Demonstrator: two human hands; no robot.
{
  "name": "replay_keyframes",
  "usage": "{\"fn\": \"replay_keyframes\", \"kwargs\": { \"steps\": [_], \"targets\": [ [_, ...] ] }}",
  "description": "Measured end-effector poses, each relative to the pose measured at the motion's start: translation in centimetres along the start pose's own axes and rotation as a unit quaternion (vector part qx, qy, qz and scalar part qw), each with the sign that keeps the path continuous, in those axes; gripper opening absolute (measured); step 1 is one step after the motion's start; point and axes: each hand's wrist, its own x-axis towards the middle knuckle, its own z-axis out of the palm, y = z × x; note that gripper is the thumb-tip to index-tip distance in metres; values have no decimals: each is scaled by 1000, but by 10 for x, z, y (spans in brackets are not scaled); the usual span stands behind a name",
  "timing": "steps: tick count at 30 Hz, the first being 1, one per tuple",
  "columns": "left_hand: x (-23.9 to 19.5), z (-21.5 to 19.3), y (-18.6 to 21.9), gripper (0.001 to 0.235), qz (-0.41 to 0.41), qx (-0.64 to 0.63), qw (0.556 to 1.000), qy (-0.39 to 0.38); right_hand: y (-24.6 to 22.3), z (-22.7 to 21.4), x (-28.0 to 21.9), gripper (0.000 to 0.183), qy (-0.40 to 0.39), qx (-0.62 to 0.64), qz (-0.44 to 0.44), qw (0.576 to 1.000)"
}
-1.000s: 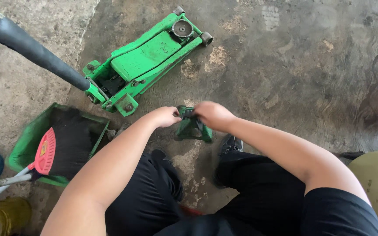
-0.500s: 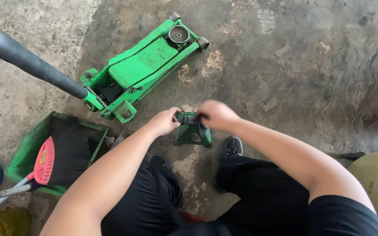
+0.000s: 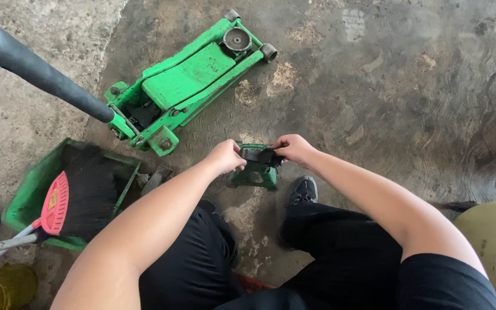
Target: The person cleans a green jack stand using a black cloth, wiping the metal surfaces and crevices. They then place the cleaned stand with others and proceed to wipe the top of a green hydraulic floor jack.
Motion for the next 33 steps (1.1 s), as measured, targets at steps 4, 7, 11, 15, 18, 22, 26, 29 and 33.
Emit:
{"fn": "replay_keyframes", "kwargs": {
  "steps": [4,7,11,15,18,22,26,29,33],
  "targets": [
    [31,16,-21,46,-31,-41,999,-16,0,-1,5,16,-8,-38,-33,999],
    [30,27,-19,53,-83,-98,991,-36,-3,2,7,18,-19,-111,-85,990],
    [24,34,-8,54,-81,-144,985,-38,0,6,15,18,22,-187,-111,976],
    [3,36,24,77,-162,-128,978,19,0,6,19,18,31,-251,-120,960],
    [-4,35,35,108,-167,-111,978,59,-4,9,17,19,38,-264,-92,959],
    [104,80,-73,126,-4,-69,985,159,9,4,28,19,26,-215,-80,973],
    [39,59,-12,114,-28,-170,979,109,10,5,19,23,15,-179,-50,982],
    [9,49,16,106,-84,-258,960,64,20,3,20,23,9,-172,-25,985],
    [29,62,-9,105,-26,-251,963,92,18,2,18,21,17,-203,-45,978]
  ]
}}
